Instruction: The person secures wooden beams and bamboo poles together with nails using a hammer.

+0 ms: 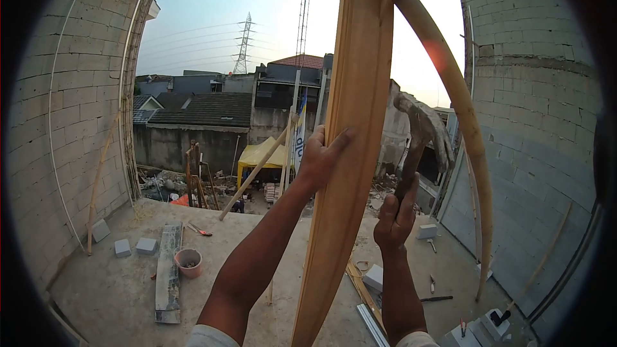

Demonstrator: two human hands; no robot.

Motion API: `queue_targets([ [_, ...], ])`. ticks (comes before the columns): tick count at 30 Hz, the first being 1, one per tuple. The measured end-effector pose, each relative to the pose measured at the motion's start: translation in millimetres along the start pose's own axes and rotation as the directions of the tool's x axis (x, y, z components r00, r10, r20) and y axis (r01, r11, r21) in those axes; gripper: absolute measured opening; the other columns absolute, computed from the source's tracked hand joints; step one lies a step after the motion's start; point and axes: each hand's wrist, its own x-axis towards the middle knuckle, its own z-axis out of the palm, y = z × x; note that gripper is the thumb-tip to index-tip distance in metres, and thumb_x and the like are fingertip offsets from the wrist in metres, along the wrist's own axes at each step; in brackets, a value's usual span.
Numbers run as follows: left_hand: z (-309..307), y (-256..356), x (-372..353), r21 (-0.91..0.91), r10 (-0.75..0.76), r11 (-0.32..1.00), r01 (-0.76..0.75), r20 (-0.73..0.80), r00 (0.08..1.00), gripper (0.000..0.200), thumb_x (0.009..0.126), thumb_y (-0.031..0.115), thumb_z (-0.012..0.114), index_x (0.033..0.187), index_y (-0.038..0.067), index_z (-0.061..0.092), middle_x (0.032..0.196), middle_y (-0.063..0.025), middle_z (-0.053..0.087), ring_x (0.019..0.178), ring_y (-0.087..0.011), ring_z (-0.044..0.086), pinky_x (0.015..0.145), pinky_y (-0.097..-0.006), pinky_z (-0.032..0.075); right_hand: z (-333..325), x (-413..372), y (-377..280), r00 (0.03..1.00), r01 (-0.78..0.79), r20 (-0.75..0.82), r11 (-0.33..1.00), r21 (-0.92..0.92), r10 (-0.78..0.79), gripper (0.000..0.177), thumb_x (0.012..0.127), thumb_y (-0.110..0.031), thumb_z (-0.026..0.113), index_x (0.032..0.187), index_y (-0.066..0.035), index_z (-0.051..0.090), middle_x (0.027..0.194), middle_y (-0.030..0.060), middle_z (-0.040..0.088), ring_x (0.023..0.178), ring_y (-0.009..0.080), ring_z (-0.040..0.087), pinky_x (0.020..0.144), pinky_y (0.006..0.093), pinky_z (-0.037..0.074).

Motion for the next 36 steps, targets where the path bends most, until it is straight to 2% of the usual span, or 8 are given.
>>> queue_targets([
  [6,-1.2,0.0,-5.0,0.018,0.027,0.999,-0.027,0.006,1.000,0.067,0.084,0.053,0.069,0.111,-0.005,0.050,0.095,-0.0165,0.062,0.083,-0.0175,0.067,0.067,-0.0269,0.056,-93.3,-253.5,28.5,0.897,-0.413,0.196,0.909,0.051,0.396,0.043,0.097,-0.025,0.052,0.122,0.009,0.049,0.062,0.0020,0.052,0.051,0.0094,0.048,0.049,0.0255,0.038],
  [9,-14.1,-16.2,-24.3,0.086,0.091,0.992,-0.096,0.059,0.994,0.077,0.082,0.058,0.067,0.118,-0.007,0.046,0.096,-0.0184,0.062,0.089,-0.0209,0.069,0.071,-0.0282,0.057,-156.7,-363.1,-7.5,0.528,-0.778,0.179,0.558,-0.290,0.830,0.027,0.090,-0.024,0.068,0.088,0.002,0.063,0.063,0.0040,0.054,0.052,0.0088,0.048,0.049,0.0279,0.039],
  [12,-29.9,-9.8,-53.2,-0.164,-0.051,0.979,0.119,0.370,0.928,0.043,0.094,0.030,0.060,0.122,-0.001,0.052,0.103,-0.0149,0.066,0.093,-0.0219,0.066,0.079,-0.0372,0.052,-229.7,-445.1,-44.6,0.042,-0.764,0.200,0.160,-0.625,0.979,0.029,0.089,-0.027,0.067,0.086,0.002,0.062,0.067,0.0116,0.059,0.062,0.0199,0.056,0.059,0.0365,0.045],
  [16,-13.3,-48.6,-119.7,-0.207,-0.074,0.975,0.074,0.010,0.997,0.062,0.090,0.038,0.066,0.132,-0.003,0.044,0.112,-0.0092,0.062,0.102,-0.0144,0.060,0.087,-0.0328,0.049,-344.1,-564.6,-87.7,-0.257,-0.518,0.090,-0.058,-0.853,0.962,0.036,0.087,-0.034,0.065,0.083,0.002,0.066,0.065,0.0116,0.060,0.060,0.0207,0.057,0.056,0.0388,0.042],
  [19,-12.2,-66.1,-146.2,0.050,-0.122,0.991,0.120,0.037,0.992,0.072,0.080,0.036,0.078,0.130,-0.002,0.043,0.111,-0.0092,0.061,0.105,-0.0160,0.058,0.089,-0.0322,0.048,-384.3,-565.3,-119.2,-0.670,-0.183,-0.252,-0.484,-0.855,0.698,0.059,0.082,-0.037,0.068,0.102,0.018,0.059,0.106,0.0314,0.064,0.103,0.0402,0.063,0.088,0.0433,0.047],
  [24,2.2,-54.7,-151.0,-0.092,-0.217,0.972,0.217,0.013,0.976,0.066,0.079,0.035,0.080,0.123,-0.002,0.048,0.106,-0.0122,0.063,0.094,-0.0166,0.064,0.078,-0.0294,0.053,-413.9,-572.6,-140.3,-0.690,-0.163,-0.369,-0.631,-0.758,0.622,0.059,0.083,-0.030,0.067,0.113,0.019,0.055,0.110,0.0315,0.063,0.101,0.0393,0.064,0.087,0.0428,0.048],
  [28,-11.0,-63.0,-149.8,-0.087,-0.179,0.978,0.189,0.115,0.977,0.063,0.078,0.036,0.080,0.118,-0.003,0.051,0.102,-0.0152,0.064,0.088,-0.0187,0.066,0.073,-0.0298,0.056,-383.3,-554.2,-101.4,-0.700,-0.398,-0.440,-0.819,-0.414,0.563,0.031,0.089,-0.027,0.063,0.085,0.004,0.058,0.062,0.0107,0.054,0.049,0.0248,0.054,0.045,0.0411,0.043],
  [36,-4.5,-62.8,-151.4,-0.118,-0.121,0.985,0.128,0.062,0.991,0.064,0.079,0.039,0.079,0.117,-0.006,0.051,0.099,-0.0169,0.065,0.086,-0.0189,0.067,0.073,-0.0298,0.056,-300.3,-525.0,-23.6,-0.606,-0.693,-0.103,-0.587,-0.420,0.789,0.028,0.095,-0.032,0.058,0.081,-0.008,0.052,0.052,-0.0013,0.040,0.038,0.0119,0.040,0.035,0.0303,0.033],
])
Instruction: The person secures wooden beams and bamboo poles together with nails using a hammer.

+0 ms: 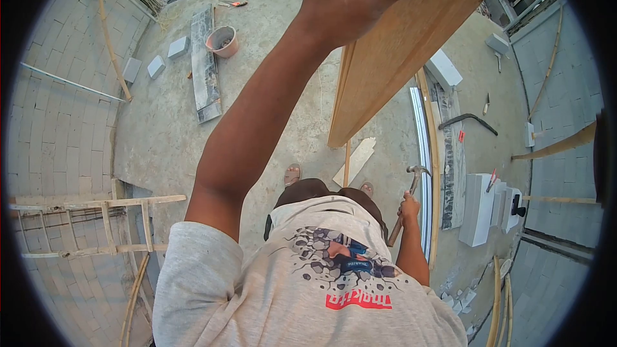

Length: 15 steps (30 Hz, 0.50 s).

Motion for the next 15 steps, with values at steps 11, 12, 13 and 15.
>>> queue_targets([
  [11,-85.7,-54.2,-67.4,0.228,-0.067,0.971,0.071,-0.026,0.997,0.080,0.088,0.065,0.049,0.133,-0.001,0.037,0.125,-0.0236,0.056,0.107,-0.0297,0.064,0.086,-0.0359,0.055,10.7,7.8,34.9,0.992,0.109,0.111,0.871,-0.478,-0.064,0.034,0.089,-0.035,0.064,0.084,-0.002,0.059,0.057,0.0054,0.051,0.046,0.0197,0.051,0.044,0.0387,0.042],
  [12,-103.4,-63.9,-95.5,0.149,-0.199,0.964,0.220,-0.146,0.969,0.080,0.090,0.068,0.041,0.132,0.000,0.038,0.129,-0.0259,0.054,0.112,-0.0327,0.062,0.091,-0.0385,0.052,7.5,9.2,46.4,0.987,0.163,0.106,0.789,-0.592,-0.124,0.037,0.088,-0.036,0.065,0.087,0.001,0.064,0.060,0.0095,0.057,0.051,0.0240,0.056,0.049,0.0425,0.045],
  [13,-119.9,-76.6,-125.0,0.089,-0.354,0.917,0.390,-0.274,0.894,0.081,0.090,0.069,0.038,0.133,0.000,0.038,0.128,-0.0259,0.054,0.114,-0.0329,0.061,0.094,-0.0404,0.049,1.0,7.5,57.9,0.962,0.270,0.159,0.688,-0.674,-0.223,0.050,0.088,-0.038,0.063,0.102,0.010,0.065,0.085,0.0237,0.067,0.082,0.0378,0.066,0.069,0.0434,0.051],
  [15,-141.5,-103.6,-194.3,0.029,-0.572,0.768,0.640,-0.420,0.705,0.084,0.090,0.072,0.033,0.133,0.000,0.039,0.130,-0.0242,0.054,0.115,-0.0333,0.060,0.095,-0.0405,0.048,-12.2,-0.9,62.1,0.968,0.250,0.204,0.670,-0.699,-0.148,0.053,0.086,-0.040,0.064,0.099,0.011,0.065,0.086,0.0254,0.067,0.082,0.0391,0.067,0.071,0.0440,0.051],
])
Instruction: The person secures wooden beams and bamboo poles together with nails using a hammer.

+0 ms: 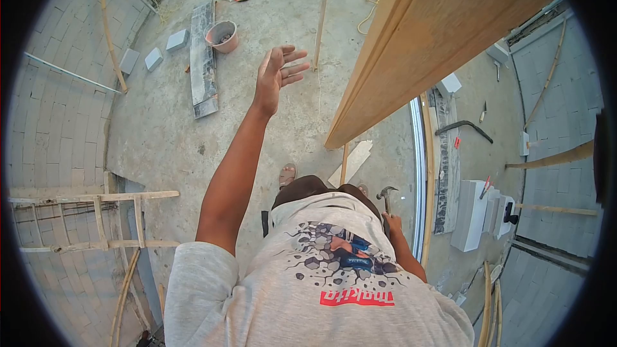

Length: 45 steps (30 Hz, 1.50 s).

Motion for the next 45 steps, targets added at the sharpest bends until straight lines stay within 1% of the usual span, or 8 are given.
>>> queue_targets([
  [9,86.0,-82.4,-62.4,-0.130,-0.221,0.961,0.245,0.179,0.959,0.112,0.081,0.085,0.017,0.151,-0.001,0.004,0.159,-0.0177,0.009,0.148,-0.0276,0.002,0.118,-0.0417,0.004,-13.6,45.1,93.2,0.983,0.038,0.181,0.974,-0.222,0.003,0.060,0.080,-0.048,0.068,0.092,0.011,0.066,0.084,0.0288,0.067,0.085,0.0397,0.068,0.072,0.0458,0.051],
  [15,103.1,-73.4,-71.6,-0.125,-0.195,0.967,0.223,0.203,0.960,0.109,0.083,0.084,0.012,0.151,-0.001,0.000,0.159,-0.0175,0.004,0.148,-0.0272,-0.001,0.118,-0.0411,0.000,-61.6,73.0,103.3,0.972,0.127,0.229,0.929,-0.348,-0.047,0.060,0.081,-0.048,0.068,0.091,0.011,0.066,0.082,0.0280,0.067,0.083,0.0387,0.068,0.069,0.0463,0.052],
  [18,108.8,-81.4,-78.4,-0.083,-0.234,0.972,0.221,-0.199,0.952,0.107,0.082,0.083,0.003,0.152,0.001,0.003,0.159,-0.0188,-0.002,0.148,-0.0264,-0.004,0.118,-0.0405,-0.006,-113.9,66.7,50.2,0.974,-0.123,0.158,0.964,-0.235,0.163,0.045,0.090,-0.038,0.062,0.077,0.004,0.057,0.057,0.0127,0.054,0.047,0.0262,0.057,0.042,0.0399,0.044],
  [25,59.9,-105.9,-90.6,-0.431,-0.324,0.815,0.386,0.214,0.922,0.107,0.085,0.081,0.015,0.151,-0.003,0.006,0.159,-0.0188,0.007,0.148,-0.0279,0.008,0.119,-0.0424,0.008,-126.9,67.4,-38.1,0.978,-0.186,0.044,0.954,-0.235,0.202,0.040,0.086,-0.031,0.067,0.070,0.004,0.055,0.056,0.0100,0.052,0.045,0.0223,0.053,0.042,0.0378,0.044],
  [28,-14.4,-146.1,-114.9,-0.379,-0.413,0.859,0.346,-0.112,0.904,0.103,0.087,0.079,0.018,0.149,-0.003,0.019,0.155,-0.0185,0.024,0.145,-0.0301,0.021,0.117,-0.0459,0.017,-99.0,58.3,-77.9,0.963,-0.205,0.099,0.919,-0.337,0.251,0.031,0.083,-0.022,0.062,0.074,0.007,0.057,0.058,0.0125,0.054,0.046,0.0237,0.055,0.042,0.0386,0.044],
  [35,-220.4,-284.6,-301.4,-0.510,-0.859,0.453,0.731,-0.468,0.206,0.097,0.089,0.073,0.036,0.148,-0.003,0.023,0.152,-0.0216,0.031,0.141,-0.0345,0.030,0.112,-0.0506,0.027,8.7,-13.1,-233.8,0.828,0.237,0.489,0.617,-0.750,0.275,0.039,0.077,-0.016,0.056,0.106,0.009,0.062,0.091,0.0292,0.067,0.083,0.0360,0.070,0.068,0.0427,0.054],
  [38,-296.6,-337.1,-438.8,-0.336,-0.825,0.055,0.940,-0.546,-0.146,0.078,0.088,0.065,0.051,0.125,-0.003,0.055,0.117,-0.0151,0.061,0.100,-0.0286,0.059,0.085,-0.0472,0.047,64.4,-23.7,-297.9,0.803,0.490,0.595,0.542,-0.682,0.022,0.040,0.084,-0.023,0.057,0.121,-0.008,0.060,0.107,0.0218,0.066,0.102,0.0360,0.064,0.085,0.0448,0.051],
  [45,-344.2,-215.0,-449.6,-0.460,-0.842,0.055,0.886,-0.499,-0.207,0.075,0.089,0.060,0.055,0.130,-0.003,0.051,0.126,-0.0185,0.057,0.110,-0.0320,0.058,0.090,-0.0475,0.046,103.8,-5.5,-386.2,0.919,0.395,0.356,0.429,-0.813,-0.171,0.037,0.092,-0.021,0.052,0.128,-0.019,0.057,0.104,0.0192,0.062,0.092,0.0377,0.065,0.080,0.0476,0.053],
])
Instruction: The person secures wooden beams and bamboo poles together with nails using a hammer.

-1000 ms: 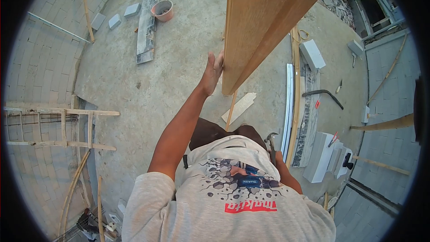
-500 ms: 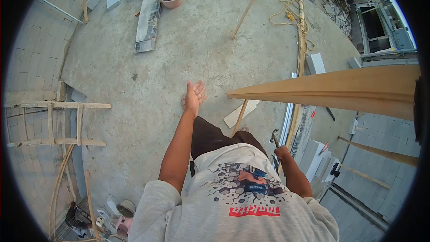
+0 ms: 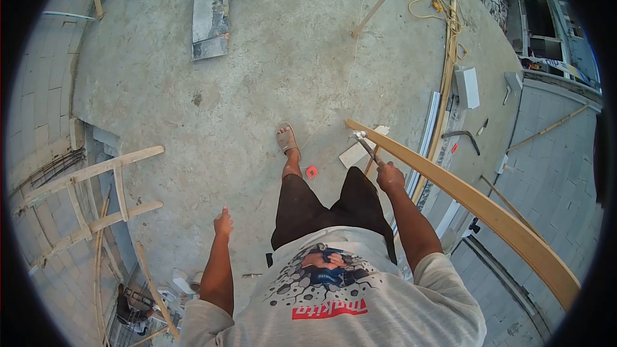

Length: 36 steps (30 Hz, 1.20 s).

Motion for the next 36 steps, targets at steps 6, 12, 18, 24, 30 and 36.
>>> queue_targets([
  [6,5.0,122.4,-79.6,-0.241,0.326,0.924,-0.297,0.092,0.941,0.078,0.092,0.055,0.053,0.141,-0.004,0.038,0.140,-0.0233,0.046,0.128,-0.0374,0.048,0.101,-0.0467,0.042,-1.1,30.9,4.3,0.985,-0.091,0.144,0.995,-0.038,0.096,0.031,0.090,-0.019,0.053,0.119,-0.008,0.059,0.106,0.0212,0.065,0.100,0.0372,0.064,0.084,0.0478,0.052],
  [12,20.6,173.8,-95.1,-0.227,0.444,0.882,-0.412,0.110,0.889,0.080,0.093,0.057,0.050,0.143,-0.004,0.035,0.141,-0.0220,0.046,0.128,-0.0352,0.048,0.103,-0.0453,0.041,-8.4,3.1,-16.5,0.973,-0.193,0.173,0.952,0.235,0.155,0.041,0.089,-0.021,0.054,0.130,-0.016,0.055,0.115,0.0174,0.065,0.109,0.0348,0.061,0.093,0.0450,0.048],
  [18,13.0,162.5,-56.2,-0.037,0.264,0.964,-0.262,0.164,0.950,0.075,0.091,0.053,0.057,0.140,-0.001,0.040,0.139,-0.0202,0.049,0.122,-0.0359,0.054,0.096,-0.0468,0.045,-22.3,1.5,-8.4,0.972,-0.144,0.215,0.961,0.237,0.092,0.039,0.089,-0.024,0.055,0.127,-0.017,0.056,0.113,0.0148,0.066,0.107,0.0346,0.062,0.090,0.0450,0.049],
  [24,-5.1,204.5,-27.7,0.193,0.141,0.967,-0.164,0.132,0.981,0.066,0.089,0.051,0.060,0.133,0.003,0.051,0.133,-0.0163,0.055,0.113,-0.0341,0.059,0.090,-0.0464,0.047,0.6,26.1,7.6,0.927,-0.363,0.230,0.865,0.346,0.297,0.035,0.089,-0.023,0.054,0.123,-0.015,0.059,0.111,0.0154,0.066,0.105,0.0356,0.063,0.088,0.0448,0.050],
  [30,34.9,348.9,-55.2,0.156,0.301,0.936,-0.316,0.113,0.947,0.056,0.089,0.047,0.061,0.123,0.002,0.057,0.119,-0.0117,0.062,0.104,-0.0289,0.063,0.080,-0.0415,0.050,23.3,64.2,-29.6,0.846,-0.533,0.475,0.400,0.745,0.243,0.023,0.088,-0.024,0.065,0.091,-0.001,0.062,0.065,0.0106,0.060,0.049,0.0200,0.059,0.043,0.0364,0.048],
  [36,113.7,508.0,-79.1,0.054,0.547,0.816,-0.576,0.251,0.798,0.049,0.090,0.044,0.062,0.118,0.004,0.061,0.114,-0.0105,0.064,0.100,-0.0247,0.065,0.074,-0.0353,0.051,-32.1,147.0,-44.6,0.869,-0.351,0.494,0.706,0.616,0.001,0.036,0.088,-0.033,0.066,0.083,0.002,0.065,0.063,0.0106,0.059,0.050,0.0208,0.056,0.044,0.0342,0.044],
])
